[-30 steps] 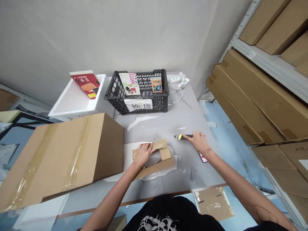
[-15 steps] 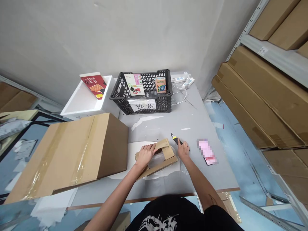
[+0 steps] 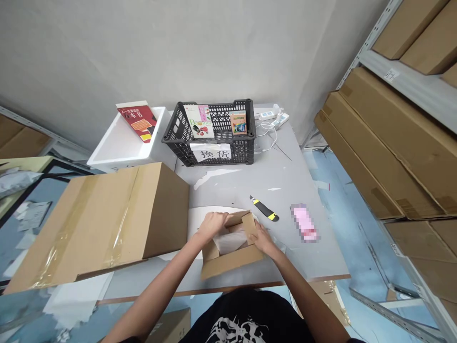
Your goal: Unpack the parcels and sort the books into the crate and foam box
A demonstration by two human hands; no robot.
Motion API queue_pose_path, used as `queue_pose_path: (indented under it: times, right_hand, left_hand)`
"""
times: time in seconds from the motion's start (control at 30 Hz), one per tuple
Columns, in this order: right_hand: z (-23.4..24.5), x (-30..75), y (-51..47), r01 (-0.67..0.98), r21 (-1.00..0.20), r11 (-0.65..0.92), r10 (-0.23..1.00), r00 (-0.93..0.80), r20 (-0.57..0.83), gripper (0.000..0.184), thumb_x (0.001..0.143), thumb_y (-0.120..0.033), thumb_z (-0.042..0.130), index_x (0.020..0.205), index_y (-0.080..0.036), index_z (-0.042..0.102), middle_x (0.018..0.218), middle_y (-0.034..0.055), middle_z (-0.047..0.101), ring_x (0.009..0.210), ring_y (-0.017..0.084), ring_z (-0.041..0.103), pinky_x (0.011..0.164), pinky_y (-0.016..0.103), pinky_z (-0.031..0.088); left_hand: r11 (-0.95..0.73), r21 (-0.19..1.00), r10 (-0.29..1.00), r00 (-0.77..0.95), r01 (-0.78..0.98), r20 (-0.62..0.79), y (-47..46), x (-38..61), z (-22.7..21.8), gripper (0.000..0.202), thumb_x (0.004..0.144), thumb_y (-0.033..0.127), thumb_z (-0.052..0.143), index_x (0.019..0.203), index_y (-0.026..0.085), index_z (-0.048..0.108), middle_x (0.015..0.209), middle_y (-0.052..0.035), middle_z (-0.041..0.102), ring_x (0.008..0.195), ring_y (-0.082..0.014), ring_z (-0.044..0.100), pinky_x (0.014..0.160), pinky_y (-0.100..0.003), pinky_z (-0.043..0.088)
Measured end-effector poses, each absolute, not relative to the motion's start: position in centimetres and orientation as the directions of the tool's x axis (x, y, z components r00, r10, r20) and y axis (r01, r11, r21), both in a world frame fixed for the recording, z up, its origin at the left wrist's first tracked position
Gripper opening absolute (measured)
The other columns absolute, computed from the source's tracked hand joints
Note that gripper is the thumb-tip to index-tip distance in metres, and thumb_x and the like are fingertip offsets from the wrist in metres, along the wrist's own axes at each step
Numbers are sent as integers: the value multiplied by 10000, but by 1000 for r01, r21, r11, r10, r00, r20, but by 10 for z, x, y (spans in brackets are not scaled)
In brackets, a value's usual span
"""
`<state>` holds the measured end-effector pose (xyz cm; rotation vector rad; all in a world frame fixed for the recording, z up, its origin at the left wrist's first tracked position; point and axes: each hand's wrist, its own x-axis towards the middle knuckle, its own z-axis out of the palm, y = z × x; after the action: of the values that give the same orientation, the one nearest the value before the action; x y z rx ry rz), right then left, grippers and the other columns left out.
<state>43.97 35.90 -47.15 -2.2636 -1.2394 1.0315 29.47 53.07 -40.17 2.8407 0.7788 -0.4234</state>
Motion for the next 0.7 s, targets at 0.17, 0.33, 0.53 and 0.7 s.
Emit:
queue_pose_path:
  times: [0.17,0.33,0.53,0.7]
  right_hand:
    - [-456,425,349,622,-509,-595,800,396,-451,758,827,-386,517,1452,-106,192,1382,179,415,1245,286,448,958,392,420]
    - [-426,400,359,715,-272,-644,756,541,-369,802,784,-412,582,1421,-55,251,1282,216,470,1150,332,490,791,372,493]
    - [-402,395,373,750,-223,-623,765,523,-376,625,833,-253,442,1385,16,325,1283,238,516,1109,304,541,823,349,465]
    - [-393,418,380,690,-329,-644,746,471,-472,465,897,-173,292,1316,-71,465,1084,172,671,969,250,638,821,312,429]
  left_hand:
    - [-826,82,507,798,558,-327,556,302,-404,439,935,485,339,909,178,653,800,-100,695,775,-221,656,659,-287,435]
    - [-805,40,567,787,592,-243,539,307,-404,308,919,290,441,1187,157,511,1136,-153,590,1087,-261,530,864,-364,411]
    - [-726,5,654,692,688,-305,499,257,-398,328,855,35,363,1111,141,539,1064,-128,588,988,-229,560,812,-339,457]
    - [-566,42,697,506,823,-509,480,230,-401,587,827,95,415,1400,106,288,1484,-185,283,1339,-349,290,989,-493,390]
